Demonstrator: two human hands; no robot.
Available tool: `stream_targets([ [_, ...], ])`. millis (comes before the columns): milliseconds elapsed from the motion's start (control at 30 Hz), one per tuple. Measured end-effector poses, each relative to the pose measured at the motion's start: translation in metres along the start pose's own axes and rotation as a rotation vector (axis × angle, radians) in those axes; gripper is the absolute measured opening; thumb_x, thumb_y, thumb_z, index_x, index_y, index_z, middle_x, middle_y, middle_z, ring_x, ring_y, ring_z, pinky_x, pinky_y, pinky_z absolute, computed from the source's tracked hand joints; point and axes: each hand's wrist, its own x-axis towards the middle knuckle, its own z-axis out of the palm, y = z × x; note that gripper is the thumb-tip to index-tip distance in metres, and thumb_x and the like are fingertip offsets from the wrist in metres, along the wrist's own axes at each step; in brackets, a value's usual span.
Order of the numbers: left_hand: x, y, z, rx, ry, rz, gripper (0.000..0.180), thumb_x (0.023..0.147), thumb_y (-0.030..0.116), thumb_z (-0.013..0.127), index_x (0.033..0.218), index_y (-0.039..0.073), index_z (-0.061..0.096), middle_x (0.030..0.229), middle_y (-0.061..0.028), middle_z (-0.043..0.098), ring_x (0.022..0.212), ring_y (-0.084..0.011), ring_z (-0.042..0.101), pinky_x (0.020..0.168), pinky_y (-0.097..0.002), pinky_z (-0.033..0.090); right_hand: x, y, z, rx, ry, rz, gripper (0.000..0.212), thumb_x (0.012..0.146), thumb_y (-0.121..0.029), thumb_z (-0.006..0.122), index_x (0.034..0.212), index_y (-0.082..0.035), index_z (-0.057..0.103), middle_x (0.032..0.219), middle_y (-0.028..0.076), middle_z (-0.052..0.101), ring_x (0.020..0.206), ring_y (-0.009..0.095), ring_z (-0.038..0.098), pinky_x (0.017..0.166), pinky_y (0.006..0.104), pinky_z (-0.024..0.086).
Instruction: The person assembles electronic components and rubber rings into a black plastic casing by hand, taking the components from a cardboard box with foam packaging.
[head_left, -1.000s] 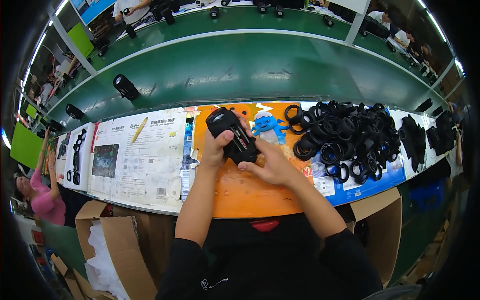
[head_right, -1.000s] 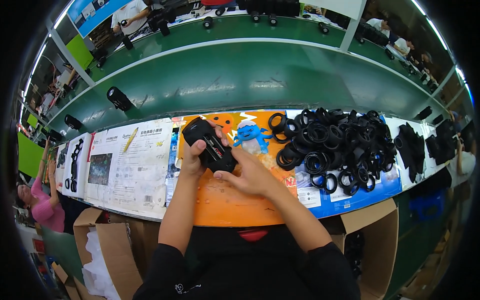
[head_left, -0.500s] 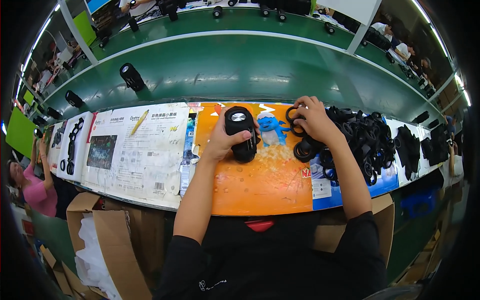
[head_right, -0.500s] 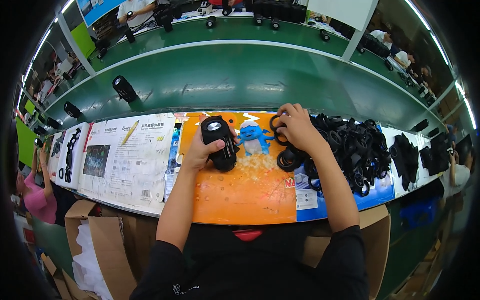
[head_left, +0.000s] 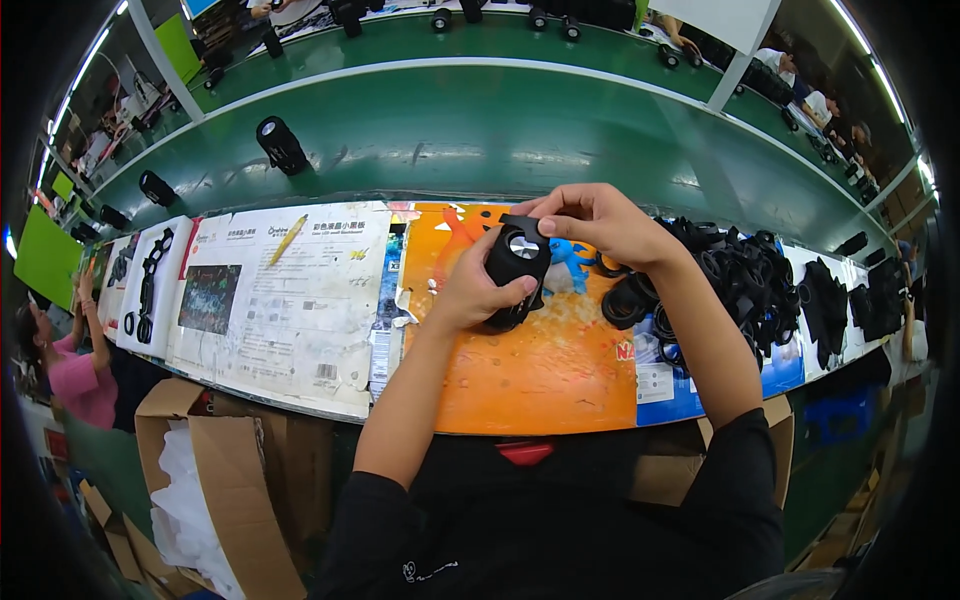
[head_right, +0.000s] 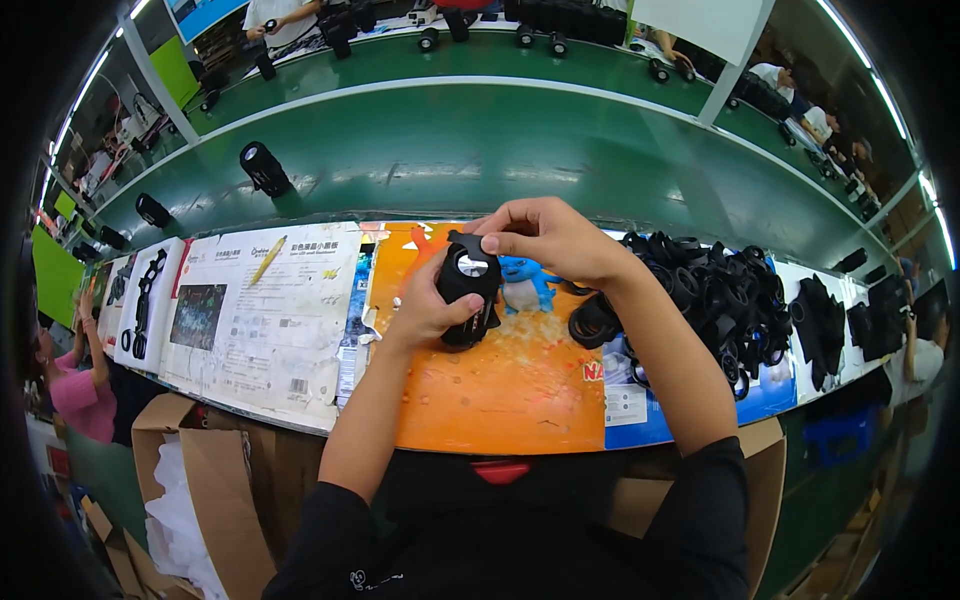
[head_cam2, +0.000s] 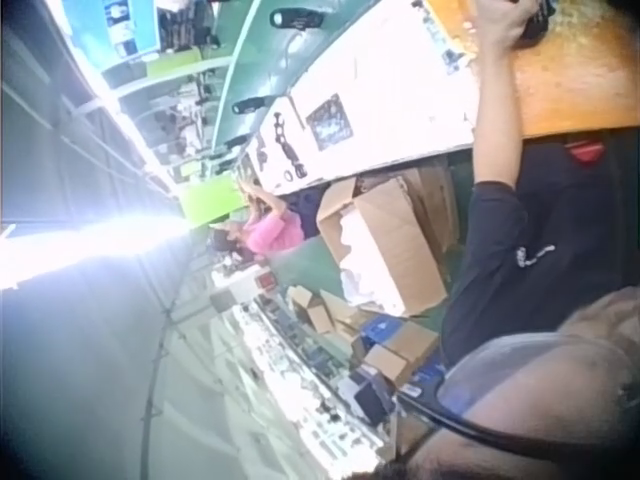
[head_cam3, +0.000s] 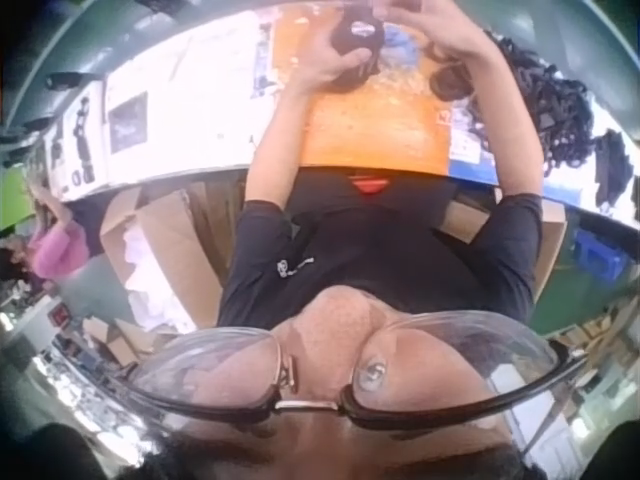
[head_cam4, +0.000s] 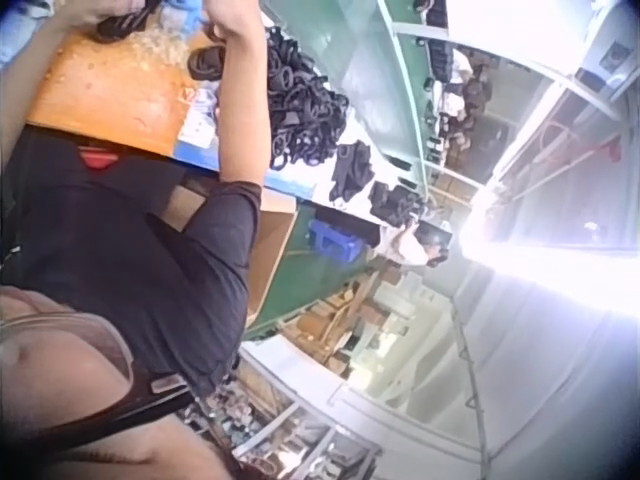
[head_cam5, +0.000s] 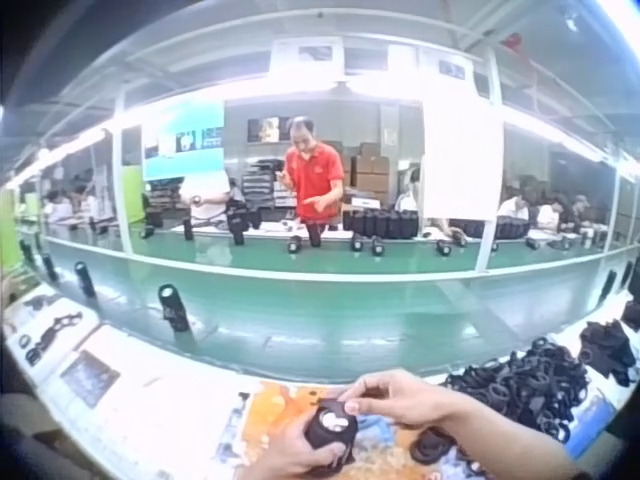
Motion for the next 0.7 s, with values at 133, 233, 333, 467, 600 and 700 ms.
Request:
stream_targets([
  [133, -0.003, 0.004, 0.0, 0.019, 0.039, -0.014, 0.079, 0.081, 0.029, 0.097, 0.145, 0.001, 0.06, 0.12, -0.0065, 0.071, 0.104, -0.0157, 0.071, 0.092, -0.0317, 0.06, -0.007, -0.015, 0.008, -0.105, -0.042, 0.01, 0.018, 0.104, -0.01, 0.078, 0.116, 0.003, 0.077, 0.148, 0.019, 0.07, 0.133, 0.023, 0.068, 0.117, 0.04, 0.052],
  [233, -0.004, 0.007, -0.001, 0.07, 0.036, 0.016, 0.078, 0.08, 0.029, 0.096, 0.144, 0.001, 0.061, 0.119, -0.0064, 0.072, 0.103, -0.0156, 0.071, 0.09, -0.0311, 0.06, -0.009, -0.012, 0.01, -0.178, -0.05, -0.038, 0.02, 0.102, -0.014, 0.08, 0.114, 0.003, 0.078, 0.151, 0.019, 0.069, 0.134, 0.023, 0.067, 0.116, 0.0393, 0.052],
  [333, -0.004, 0.008, 0.0, 0.074, 0.039, 0.033, 0.078, 0.08, 0.029, 0.096, 0.144, 0.001, 0.061, 0.118, -0.0062, 0.072, 0.102, -0.0156, 0.072, 0.09, -0.0314, 0.06, -0.011, -0.006, 0.013, -0.217, -0.024, -0.094, 0.018, 0.1, -0.011, 0.08, 0.114, 0.0, 0.079, 0.151, 0.016, 0.07, 0.134, 0.026, 0.068, 0.117, 0.0413, 0.052],
  [467, -0.002, 0.003, -0.001, 0.071, 0.032, 0.037, 0.076, 0.081, 0.027, 0.095, 0.144, 0.001, 0.061, 0.12, -0.0064, 0.072, 0.105, -0.0159, 0.072, 0.092, -0.0314, 0.06, -0.014, -0.013, 0.016, -0.376, -0.029, -0.161, 0.015, 0.098, -0.006, 0.08, 0.113, -0.002, 0.077, 0.153, 0.015, 0.069, 0.139, 0.03, 0.065, 0.121, 0.0446, 0.049],
  [600, -0.002, 0.005, -0.001, 0.05, 0.031, 0.061, 0.078, 0.082, 0.03, 0.096, 0.146, 0.002, 0.061, 0.122, -0.0069, 0.072, 0.108, -0.0161, 0.071, 0.095, -0.0319, 0.059, -0.015, -0.018, 0.023, -0.537, -0.034, -0.224, 0.039, 0.093, -0.003, 0.082, 0.132, -0.009, 0.079, 0.154, 0.013, 0.069, 0.141, 0.032, 0.062, 0.121, 0.0464, 0.049],
  [700, -0.002, 0.003, -0.001, 0.028, 0.045, 0.048, 0.082, 0.082, 0.034, 0.096, 0.148, 0.002, 0.059, 0.124, -0.0074, 0.072, 0.109, -0.0168, 0.071, 0.096, -0.033, 0.059, -0.015, -0.018, 0.019, -0.613, -0.061, -0.249, 0.055, 0.091, 0.001, 0.08, 0.143, -0.016, 0.077, 0.155, 0.011, 0.069, 0.139, 0.033, 0.061, 0.12, 0.0468, 0.049],
])
